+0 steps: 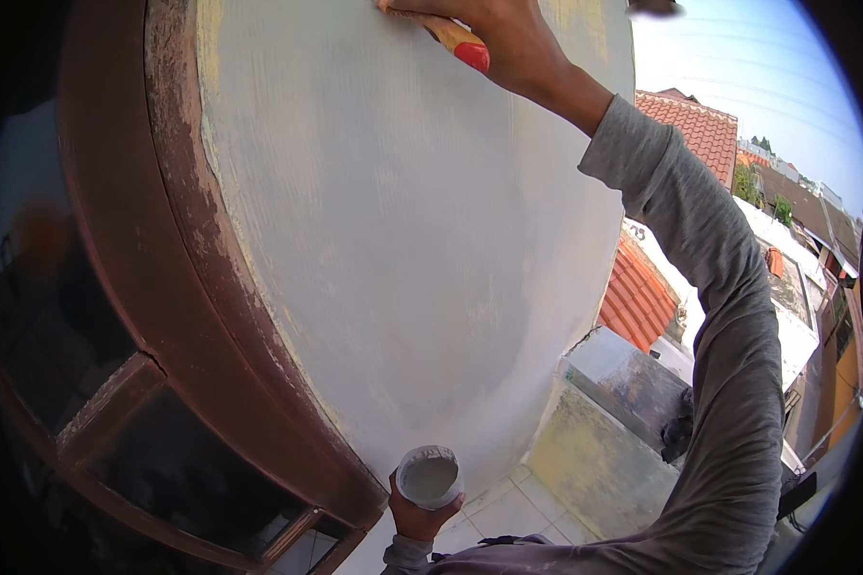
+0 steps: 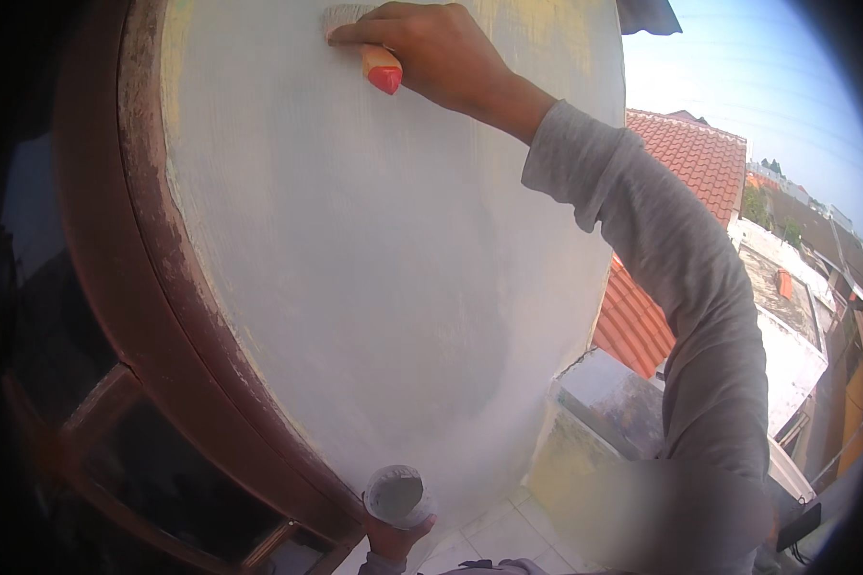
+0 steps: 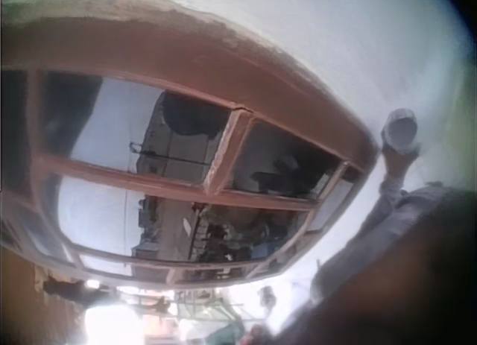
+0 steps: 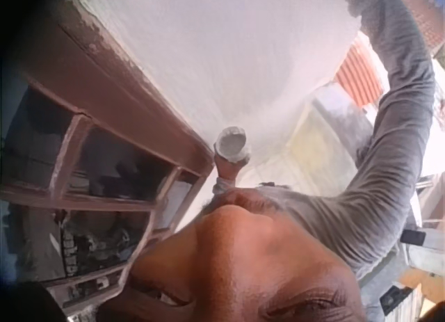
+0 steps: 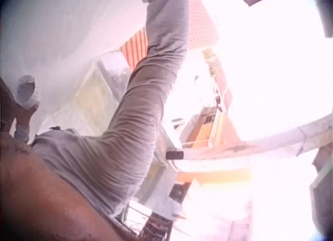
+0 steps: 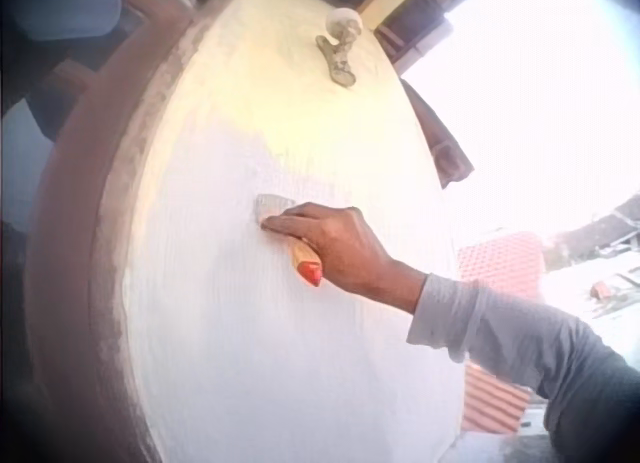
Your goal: The person paints a white exterior wall using a paintbrush and a small paint container. They repeatedly dip the brush into the container and apply paint to the wall surface near a window frame.
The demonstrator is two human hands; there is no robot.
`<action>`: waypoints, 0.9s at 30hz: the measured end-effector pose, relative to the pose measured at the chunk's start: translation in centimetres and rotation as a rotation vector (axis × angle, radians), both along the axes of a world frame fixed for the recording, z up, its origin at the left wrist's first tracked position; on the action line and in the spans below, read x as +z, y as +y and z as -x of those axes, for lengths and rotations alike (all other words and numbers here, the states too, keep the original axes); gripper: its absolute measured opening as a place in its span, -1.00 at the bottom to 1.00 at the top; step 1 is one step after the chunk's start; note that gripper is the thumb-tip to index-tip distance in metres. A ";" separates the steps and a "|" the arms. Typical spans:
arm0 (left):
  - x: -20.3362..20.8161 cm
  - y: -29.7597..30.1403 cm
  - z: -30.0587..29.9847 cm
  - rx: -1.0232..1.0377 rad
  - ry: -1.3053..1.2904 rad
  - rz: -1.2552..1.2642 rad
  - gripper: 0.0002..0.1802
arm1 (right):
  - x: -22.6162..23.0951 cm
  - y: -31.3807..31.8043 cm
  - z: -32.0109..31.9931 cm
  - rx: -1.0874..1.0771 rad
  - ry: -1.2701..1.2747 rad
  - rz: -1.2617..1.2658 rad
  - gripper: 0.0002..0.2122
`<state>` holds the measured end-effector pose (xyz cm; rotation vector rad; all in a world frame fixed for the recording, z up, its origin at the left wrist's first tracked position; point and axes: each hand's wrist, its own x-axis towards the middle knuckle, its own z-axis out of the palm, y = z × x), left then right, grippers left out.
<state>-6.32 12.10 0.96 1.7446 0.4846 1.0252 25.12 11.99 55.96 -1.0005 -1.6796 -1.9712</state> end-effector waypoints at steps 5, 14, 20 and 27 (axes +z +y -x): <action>-1.4 0.6 0.0 -0.051 -0.023 0.020 0.07 | -11.4 -3.6 2.0 -0.002 0.145 0.270 -0.60; -1.5 2.2 0.2 -0.163 -0.072 0.094 0.05 | -18.5 -5.8 4.9 0.197 0.338 0.728 -0.71; -1.3 1.8 0.7 -0.087 -0.035 0.000 0.08 | -16.8 -6.4 6.2 0.338 0.683 1.110 -0.78; 1.4 -1.0 1.2 -0.088 0.006 0.045 0.13 | -11.5 -5.3 2.5 0.263 0.632 0.790 -0.80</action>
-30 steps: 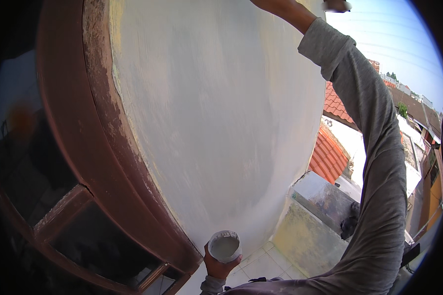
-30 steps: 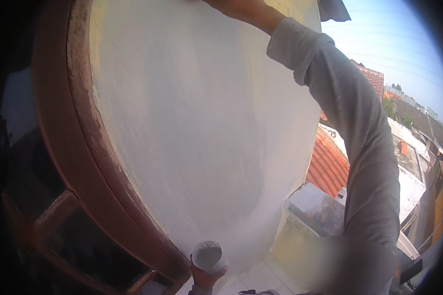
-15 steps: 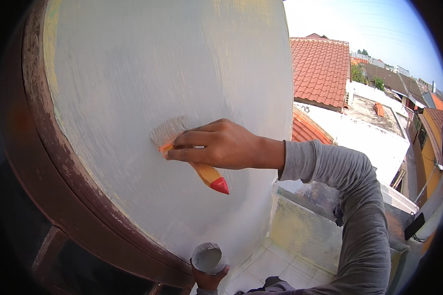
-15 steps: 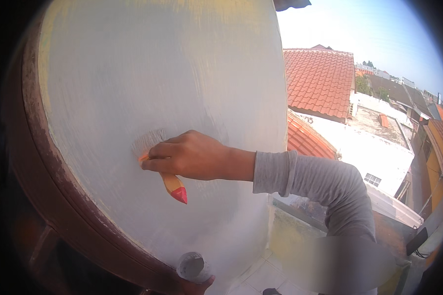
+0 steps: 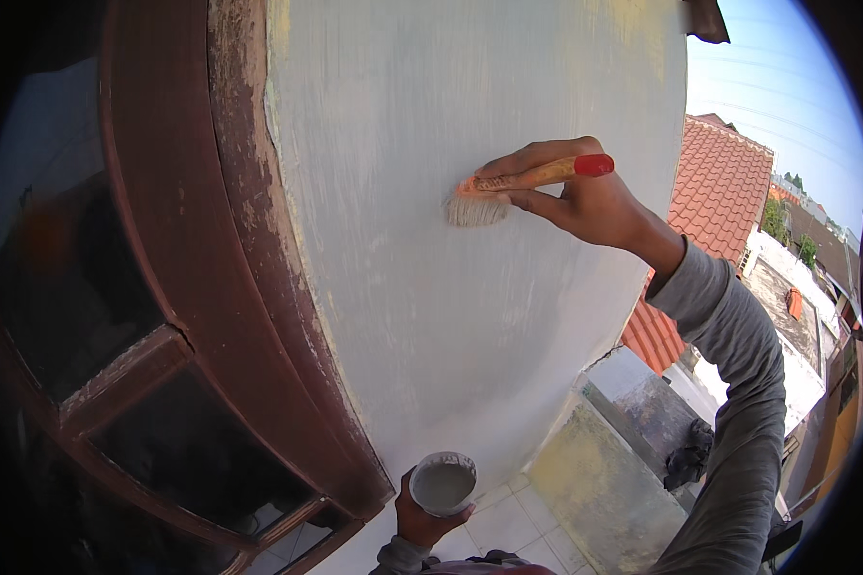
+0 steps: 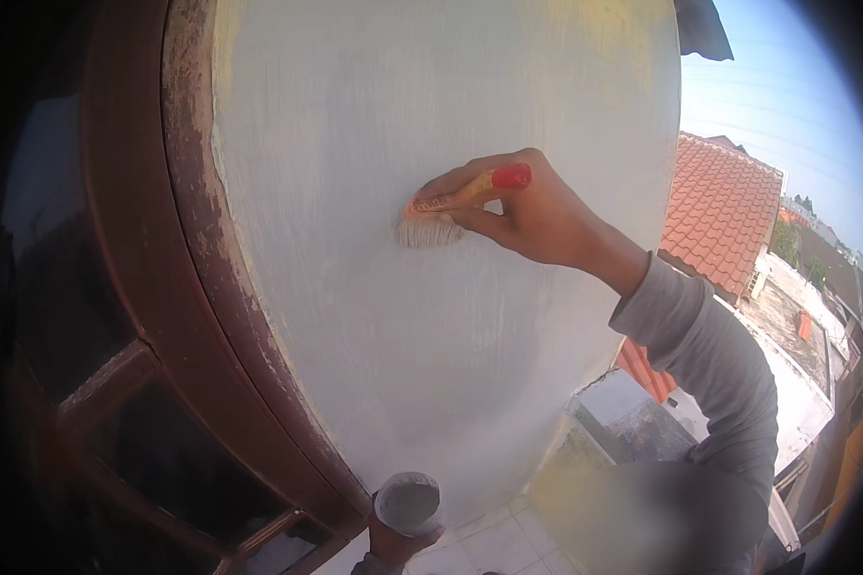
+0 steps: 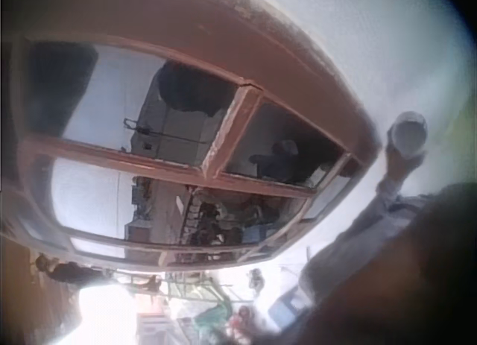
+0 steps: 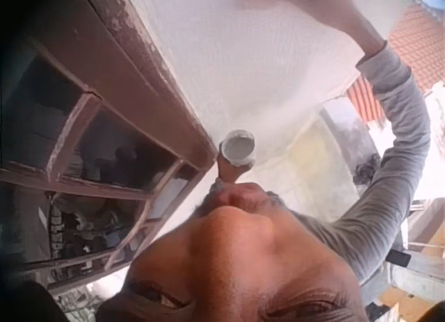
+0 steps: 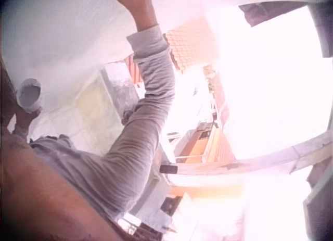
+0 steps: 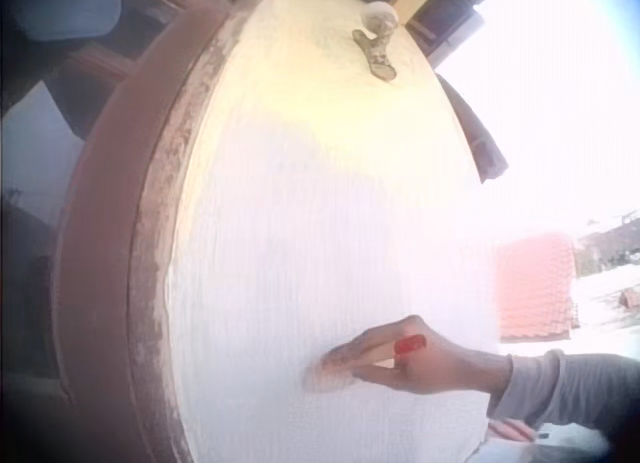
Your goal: The person paints a white exterior wall using a paintbrush and a small paint container. They repeatedly dip the brush into the container and apply paint to the wall surface near a window frame.
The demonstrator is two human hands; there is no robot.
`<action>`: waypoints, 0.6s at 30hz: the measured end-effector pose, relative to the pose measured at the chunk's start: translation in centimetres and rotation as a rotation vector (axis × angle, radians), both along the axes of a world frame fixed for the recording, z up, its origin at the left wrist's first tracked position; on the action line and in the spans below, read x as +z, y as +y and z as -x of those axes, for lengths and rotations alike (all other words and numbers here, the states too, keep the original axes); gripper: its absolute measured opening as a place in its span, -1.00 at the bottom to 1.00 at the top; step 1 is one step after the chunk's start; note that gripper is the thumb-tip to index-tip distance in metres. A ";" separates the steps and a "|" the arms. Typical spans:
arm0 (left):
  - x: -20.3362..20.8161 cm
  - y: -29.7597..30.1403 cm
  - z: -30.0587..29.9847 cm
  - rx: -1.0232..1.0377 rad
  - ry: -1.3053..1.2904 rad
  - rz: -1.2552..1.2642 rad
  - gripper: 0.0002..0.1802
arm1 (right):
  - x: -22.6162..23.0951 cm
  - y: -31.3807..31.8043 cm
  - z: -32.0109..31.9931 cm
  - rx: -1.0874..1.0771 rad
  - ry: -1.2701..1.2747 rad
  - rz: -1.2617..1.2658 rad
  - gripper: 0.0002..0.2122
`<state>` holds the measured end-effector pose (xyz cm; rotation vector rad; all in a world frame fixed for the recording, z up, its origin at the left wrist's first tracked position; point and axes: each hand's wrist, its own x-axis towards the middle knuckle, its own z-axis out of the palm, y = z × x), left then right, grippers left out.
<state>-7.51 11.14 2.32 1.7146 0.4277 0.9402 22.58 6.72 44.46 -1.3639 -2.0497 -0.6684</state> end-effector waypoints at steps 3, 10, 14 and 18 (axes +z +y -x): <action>0.3 -0.5 0.1 0.030 -0.004 -0.010 0.12 | 4.8 0.2 -0.4 -0.066 -0.105 -0.185 -0.75; 0.1 0.4 0.7 0.038 -0.038 -0.105 0.06 | 16.8 1.3 0.0 0.086 -0.038 -0.539 -0.80; -0.1 0.2 -0.3 -0.030 -0.081 -0.056 0.06 | 18.5 -0.3 -0.6 -0.041 -0.505 -0.855 -0.81; -2.9 1.5 0.9 -0.019 -0.012 -0.085 0.07 | 11.7 3.8 -2.9 -0.304 -0.542 -0.866 -0.71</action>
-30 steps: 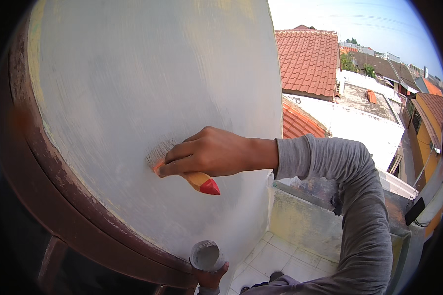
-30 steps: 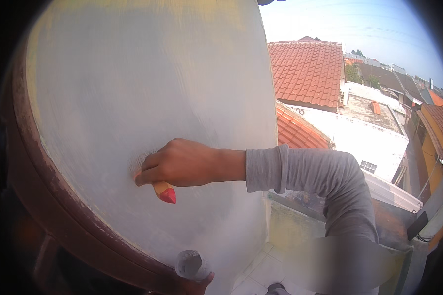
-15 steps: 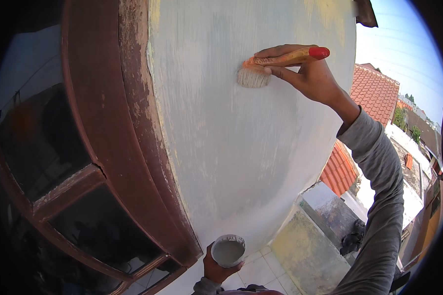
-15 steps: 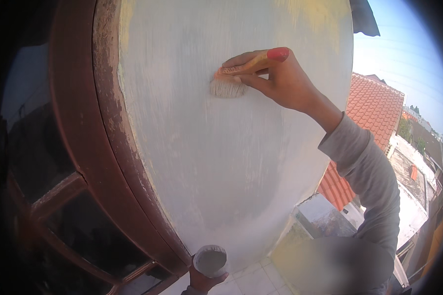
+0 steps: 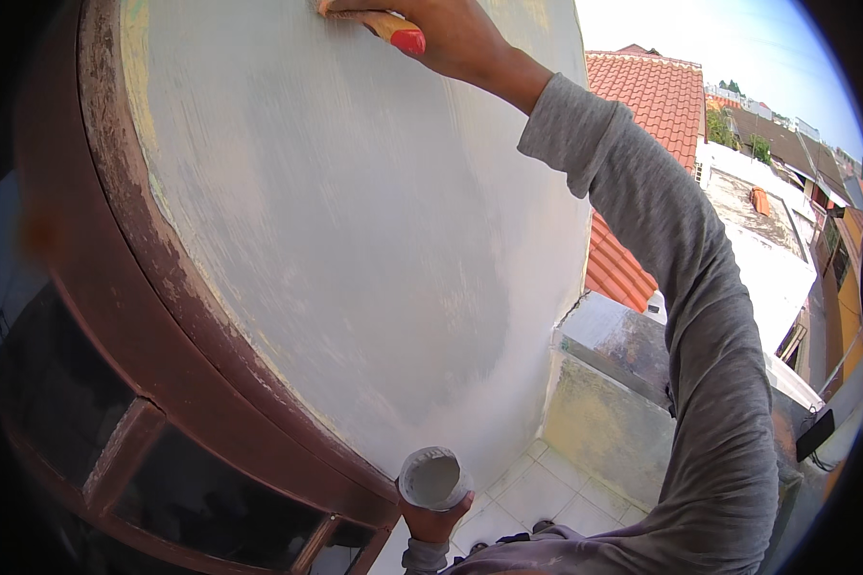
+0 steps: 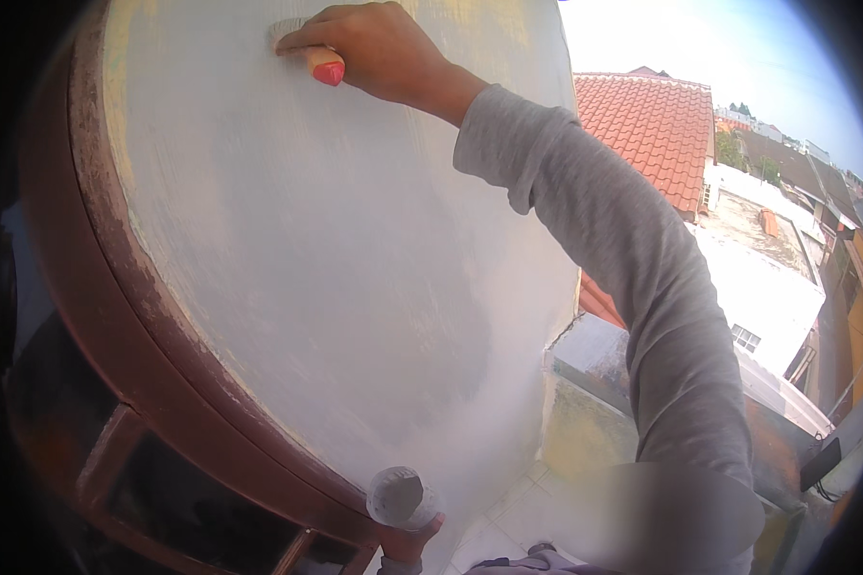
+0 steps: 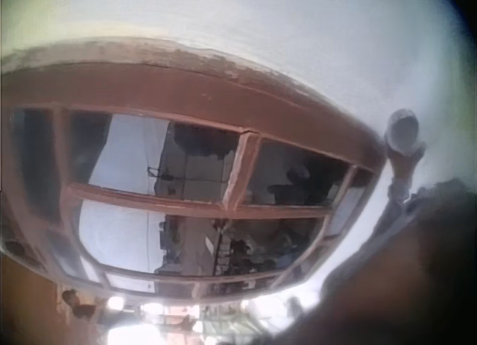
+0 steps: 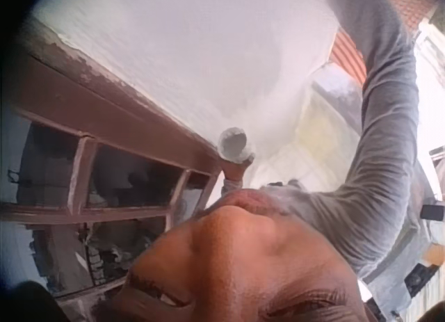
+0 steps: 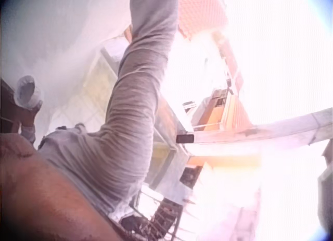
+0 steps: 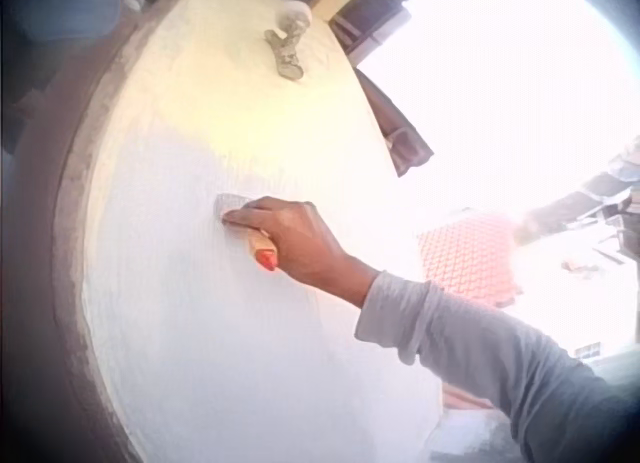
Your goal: The person paints a white exterior wall using a paintbrush and a small paint container. They repeatedly dip the brush into the container and apply paint to the wall surface near a window frame.
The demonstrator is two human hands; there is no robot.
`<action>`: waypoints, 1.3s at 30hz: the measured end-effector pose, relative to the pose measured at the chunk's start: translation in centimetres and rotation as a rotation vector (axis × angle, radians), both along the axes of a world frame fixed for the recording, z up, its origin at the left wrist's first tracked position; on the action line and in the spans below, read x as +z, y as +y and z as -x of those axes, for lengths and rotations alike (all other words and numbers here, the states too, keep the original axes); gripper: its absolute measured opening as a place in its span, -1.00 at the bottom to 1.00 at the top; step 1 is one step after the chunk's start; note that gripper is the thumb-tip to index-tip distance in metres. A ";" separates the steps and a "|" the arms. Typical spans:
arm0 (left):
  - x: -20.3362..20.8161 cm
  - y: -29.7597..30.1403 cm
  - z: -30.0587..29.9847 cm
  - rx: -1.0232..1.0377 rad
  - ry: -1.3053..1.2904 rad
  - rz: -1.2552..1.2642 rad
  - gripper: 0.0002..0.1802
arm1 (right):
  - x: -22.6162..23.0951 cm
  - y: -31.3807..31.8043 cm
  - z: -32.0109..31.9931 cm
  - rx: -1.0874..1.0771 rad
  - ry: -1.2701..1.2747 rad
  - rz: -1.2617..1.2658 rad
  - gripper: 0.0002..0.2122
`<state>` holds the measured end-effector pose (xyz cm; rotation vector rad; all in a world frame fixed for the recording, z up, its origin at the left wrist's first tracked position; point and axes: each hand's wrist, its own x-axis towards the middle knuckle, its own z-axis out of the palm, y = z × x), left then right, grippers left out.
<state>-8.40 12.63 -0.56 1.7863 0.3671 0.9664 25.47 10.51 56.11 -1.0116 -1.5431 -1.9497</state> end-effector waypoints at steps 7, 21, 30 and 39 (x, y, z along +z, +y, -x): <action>1.2 0.2 0.5 -0.052 0.026 0.019 0.07 | -20.2 -3.5 1.8 0.048 0.295 0.394 -0.61; 2.0 0.0 1.4 -0.068 0.027 0.028 0.07 | -44.5 -8.1 8.6 0.369 1.092 0.765 -0.67; 0.2 0.4 3.2 -0.070 0.072 0.016 0.02 | -32.9 -6.8 5.9 1.033 1.603 -0.198 -0.55; 0.4 0.9 2.0 -0.127 -0.012 -0.135 0.06 | -27.3 -0.8 0.6 1.338 1.528 -0.401 -0.56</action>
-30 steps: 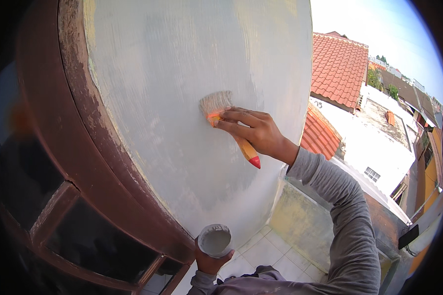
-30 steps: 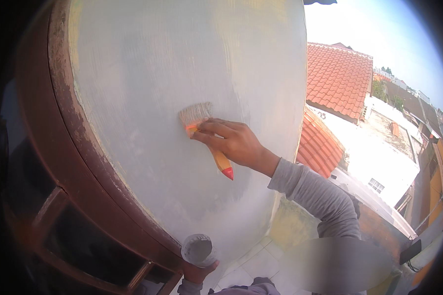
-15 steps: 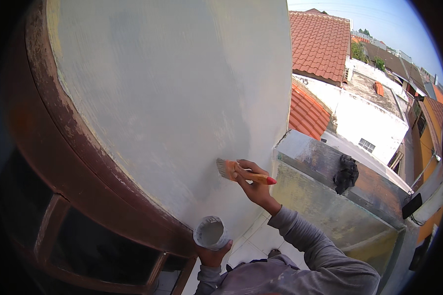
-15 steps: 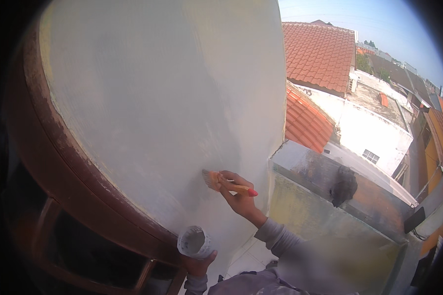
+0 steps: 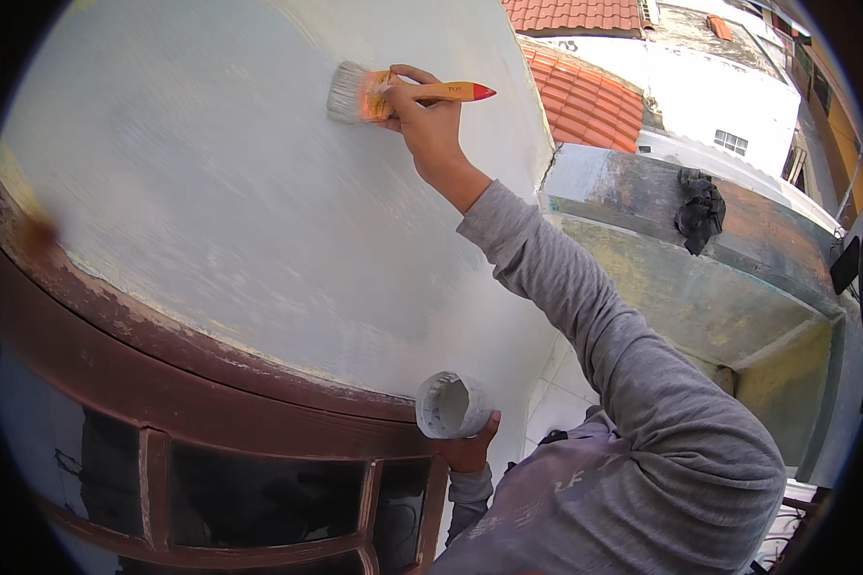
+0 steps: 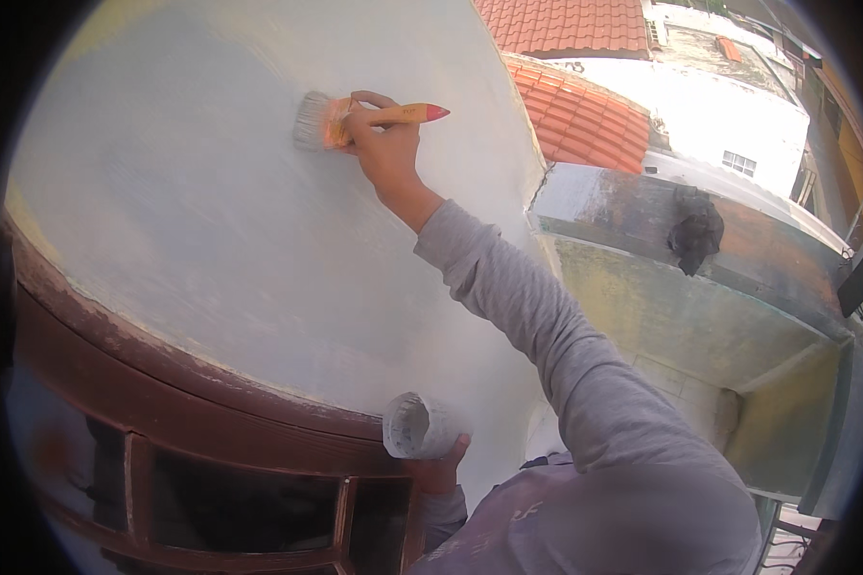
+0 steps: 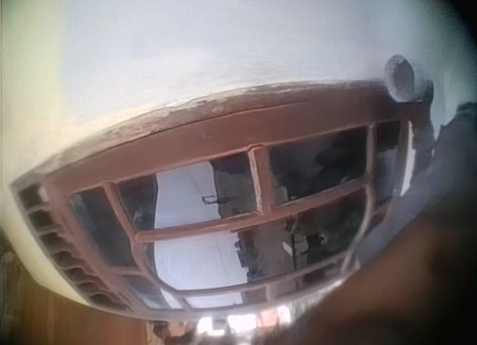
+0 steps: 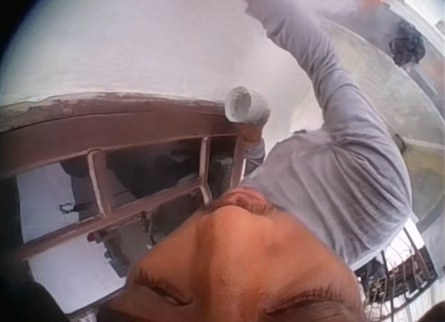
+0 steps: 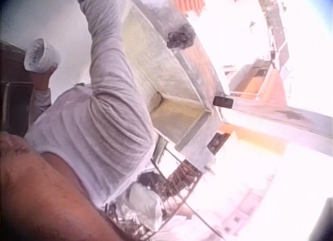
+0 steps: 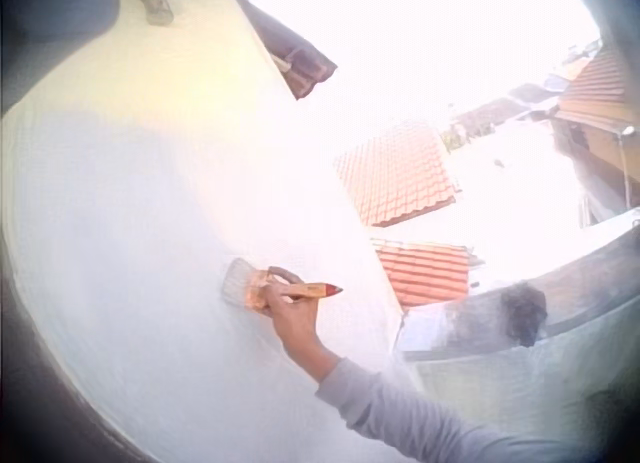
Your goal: The person paints a white exterior wall using a paintbrush and a small paint container. They repeatedly dip the brush into the container and apply paint to the wall surface near a window frame.
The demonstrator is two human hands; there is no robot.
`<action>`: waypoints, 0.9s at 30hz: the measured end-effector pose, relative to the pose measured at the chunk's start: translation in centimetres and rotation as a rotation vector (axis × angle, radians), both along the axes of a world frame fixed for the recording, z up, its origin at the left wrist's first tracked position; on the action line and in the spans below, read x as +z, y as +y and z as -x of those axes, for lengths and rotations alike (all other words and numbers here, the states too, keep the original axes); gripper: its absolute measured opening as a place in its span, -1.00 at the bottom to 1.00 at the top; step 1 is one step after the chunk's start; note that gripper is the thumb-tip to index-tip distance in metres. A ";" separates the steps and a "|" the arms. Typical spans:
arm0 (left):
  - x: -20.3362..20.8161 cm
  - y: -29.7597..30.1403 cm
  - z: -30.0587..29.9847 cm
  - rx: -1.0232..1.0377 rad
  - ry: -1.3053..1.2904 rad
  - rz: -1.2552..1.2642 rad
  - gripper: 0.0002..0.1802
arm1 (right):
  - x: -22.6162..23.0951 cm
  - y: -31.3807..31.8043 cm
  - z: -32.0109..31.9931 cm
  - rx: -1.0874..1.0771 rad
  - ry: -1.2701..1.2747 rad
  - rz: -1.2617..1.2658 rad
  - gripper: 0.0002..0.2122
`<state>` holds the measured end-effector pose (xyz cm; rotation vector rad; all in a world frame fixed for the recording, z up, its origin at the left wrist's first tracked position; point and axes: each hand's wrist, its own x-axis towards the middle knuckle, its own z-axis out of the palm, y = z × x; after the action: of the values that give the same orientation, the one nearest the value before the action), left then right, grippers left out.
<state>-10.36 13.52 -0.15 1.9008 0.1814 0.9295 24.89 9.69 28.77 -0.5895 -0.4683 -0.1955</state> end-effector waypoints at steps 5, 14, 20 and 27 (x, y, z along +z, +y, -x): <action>0.4 0.2 0.4 -0.049 0.018 0.038 0.09 | -20.5 0.2 5.0 -0.002 0.418 0.116 -0.56; 0.9 0.4 0.1 -0.088 0.067 0.201 0.08 | -42.8 -2.8 8.6 -0.252 0.937 0.552 -0.75; 0.5 0.8 0.5 -0.117 0.114 0.179 0.11 | -35.8 -2.0 7.7 -0.275 0.680 0.698 -0.82; -1.0 0.7 1.4 -0.056 0.121 -0.001 0.09 | -13.3 -2.2 3.2 -0.156 0.269 0.400 -0.83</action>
<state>-11.74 14.22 -1.13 1.9544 0.1983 0.7774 21.69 7.51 15.48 -1.0308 -0.1980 -0.1687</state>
